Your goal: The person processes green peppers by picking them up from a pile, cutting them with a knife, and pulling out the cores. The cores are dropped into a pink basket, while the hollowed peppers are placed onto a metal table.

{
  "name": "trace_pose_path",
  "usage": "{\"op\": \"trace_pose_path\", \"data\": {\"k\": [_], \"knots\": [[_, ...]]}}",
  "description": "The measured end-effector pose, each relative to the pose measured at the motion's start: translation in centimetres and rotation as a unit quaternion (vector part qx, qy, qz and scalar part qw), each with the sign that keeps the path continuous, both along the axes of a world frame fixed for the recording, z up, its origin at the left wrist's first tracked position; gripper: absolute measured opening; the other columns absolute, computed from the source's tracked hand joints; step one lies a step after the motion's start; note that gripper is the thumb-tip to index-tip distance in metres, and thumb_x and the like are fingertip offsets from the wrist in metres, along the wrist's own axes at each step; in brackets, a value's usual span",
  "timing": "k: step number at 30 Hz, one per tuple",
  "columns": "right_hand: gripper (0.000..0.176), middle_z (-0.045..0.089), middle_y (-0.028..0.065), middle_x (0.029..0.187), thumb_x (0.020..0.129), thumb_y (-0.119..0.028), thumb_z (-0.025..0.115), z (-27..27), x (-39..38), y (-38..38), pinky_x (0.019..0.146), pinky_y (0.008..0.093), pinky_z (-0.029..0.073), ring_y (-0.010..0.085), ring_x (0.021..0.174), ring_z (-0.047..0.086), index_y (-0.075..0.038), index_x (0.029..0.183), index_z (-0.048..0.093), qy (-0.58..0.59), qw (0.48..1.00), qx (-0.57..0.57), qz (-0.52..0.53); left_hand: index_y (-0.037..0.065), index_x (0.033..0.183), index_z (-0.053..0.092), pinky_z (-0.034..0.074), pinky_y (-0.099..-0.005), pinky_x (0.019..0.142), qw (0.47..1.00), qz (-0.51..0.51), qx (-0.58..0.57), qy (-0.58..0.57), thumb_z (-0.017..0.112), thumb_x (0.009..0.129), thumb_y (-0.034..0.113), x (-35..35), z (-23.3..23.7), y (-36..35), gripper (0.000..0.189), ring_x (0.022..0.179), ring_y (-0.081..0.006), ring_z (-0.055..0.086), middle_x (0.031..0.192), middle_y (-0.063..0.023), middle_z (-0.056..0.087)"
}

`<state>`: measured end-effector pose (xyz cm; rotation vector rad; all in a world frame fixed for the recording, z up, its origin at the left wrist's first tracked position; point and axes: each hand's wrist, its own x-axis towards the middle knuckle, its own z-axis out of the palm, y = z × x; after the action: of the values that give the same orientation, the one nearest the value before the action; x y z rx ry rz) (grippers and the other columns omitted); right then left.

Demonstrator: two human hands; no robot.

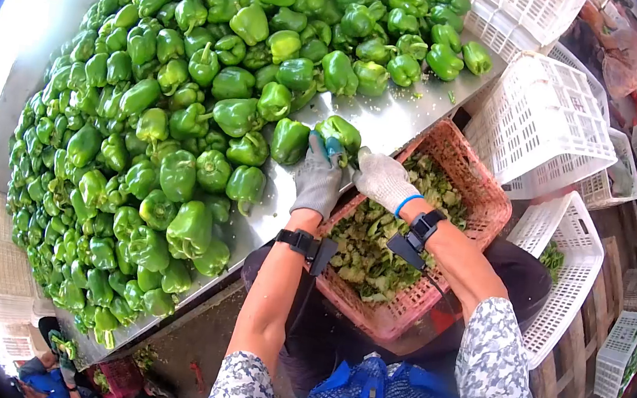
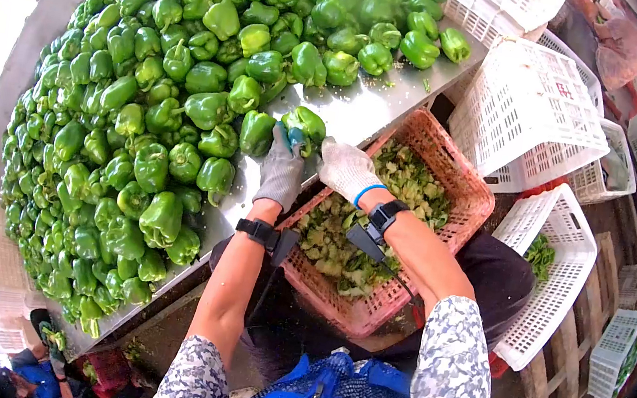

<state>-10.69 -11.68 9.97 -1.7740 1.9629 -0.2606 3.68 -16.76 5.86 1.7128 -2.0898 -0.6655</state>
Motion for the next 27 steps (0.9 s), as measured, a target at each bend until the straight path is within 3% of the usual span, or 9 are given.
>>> {"op": "trace_pose_path", "data": {"k": [4,7,9,10,13,15,17,20,27], "knots": [[0.046,0.069,0.0285,0.096,0.09,-0.026,0.058,-0.6,-1.6,3.5,0.083,0.0531,0.053,0.0459,0.096,0.067,0.003,0.124,0.054,-0.104,0.992,0.052,-0.056,-0.003,0.153,0.019,0.046,-0.0479,0.101,0.998,0.003,0.052,0.03,0.041,0.107,0.037,-0.6,0.7,-0.4,0.064,0.123,-0.0454,0.055,0.141,-0.0303,0.05],[0.027,0.062,0.0133,0.074,0.09,-0.02,0.061,-3.2,-3.4,3.6,0.052,0.0374,0.051,0.0236,0.059,0.064,0.0,0.107,0.055,-0.366,0.91,0.13,-0.144,-0.005,0.156,0.014,0.045,-0.0471,0.104,0.997,-0.016,0.07,0.023,0.038,0.108,0.037,-0.9,1.5,-0.6,0.069,0.127,-0.0455,0.052,0.146,-0.0309,0.046],[0.022,0.057,0.0072,0.071,0.09,-0.02,0.061,-3.5,-3.8,3.7,0.047,0.0323,0.046,0.016,0.052,0.056,-0.002,0.102,0.055,-0.41,0.886,0.128,-0.174,-0.006,0.156,0.014,0.045,-0.0465,0.104,0.995,0.004,0.073,0.071,0.039,0.107,0.035,-1.6,0.8,-1.3,0.068,0.129,-0.0449,0.051,0.146,-0.0326,0.044],[0.02,0.054,0.0042,0.069,0.09,-0.02,0.061,-3.6,-3.9,3.6,0.044,0.0298,0.043,0.0122,0.049,0.052,-0.003,0.099,0.055,-0.433,0.872,0.125,-0.189,-0.003,0.157,0.019,0.047,-0.0447,0.105,0.994,0.02,0.062,0.088,0.043,0.106,0.02,-2.3,0.6,-1.6,0.06,0.131,-0.0444,0.052,0.151,-0.0368,0.036],[0.024,0.053,0.0035,0.067,0.089,-0.022,0.062,-3.6,-3.5,3.1,0.044,0.0314,0.043,0.0143,0.048,0.052,-0.002,0.101,0.056,-0.508,0.821,0.08,-0.246,0.001,0.156,0.027,0.048,-0.0436,0.107,0.991,-0.086,0.026,-0.1,0.042,0.102,0.007,-3.7,0.9,-2.7,0.056,0.133,-0.0466,0.05,0.155,-0.0392,0.025],[0.029,0.061,0.0075,0.073,0.089,-0.026,0.063,-4.4,-4.0,2.9,0.048,0.0338,0.047,0.016,0.053,0.059,0.001,0.098,0.059,-0.415,0.877,0.062,-0.234,0.003,0.155,0.032,0.047,-0.0439,0.11,0.958,-0.142,-0.084,-0.232,0.038,0.101,0.001,-4.4,-0.2,-3.5,0.054,0.135,-0.0502,0.046,0.158,-0.0401,0.018],[0.032,0.064,0.0096,0.076,0.089,-0.03,0.063,-4.9,-4.2,2.4,0.05,0.0354,0.049,0.0179,0.054,0.062,0.001,0.098,0.061,-0.4,0.882,0.041,-0.247,0.0,0.156,0.025,0.045,-0.0455,0.11,0.985,0.048,0.103,0.131,0.033,0.107,0.019,-6.3,1.3,-4.7,0.053,0.136,-0.0493,0.046,0.158,-0.0394,0.02],[0.03,0.063,0.0103,0.072,0.09,-0.027,0.062,-5.5,-3.5,2.2,0.052,0.0362,0.05,0.0197,0.056,0.063,0.002,0.097,0.06,-0.388,0.886,0.023,-0.252,-0.009,0.155,0.016,0.043,-0.0467,0.108,0.99,0.053,0.085,0.099,0.029,0.106,0.05,-7.2,2.3,-5.1,0.078,0.129,-0.0455,0.053,0.149,-0.0372,0.039],[0.019,0.055,0.003,0.068,0.093,-0.022,0.061,-3.6,-5.1,6.0,0.039,0.0336,0.042,0.0137,0.046,0.054,-0.005,0.093,0.052,-0.478,0.821,0.064,-0.304,0.011,0.154,0.036,0.046,-0.0452,0.107,0.995,0.029,0.093,0.014,0.041,0.106,0.039,-5.8,5.7,-5.2,0.056,0.132,-0.0396,0.051,0.144,-0.0239,0.052]]}}
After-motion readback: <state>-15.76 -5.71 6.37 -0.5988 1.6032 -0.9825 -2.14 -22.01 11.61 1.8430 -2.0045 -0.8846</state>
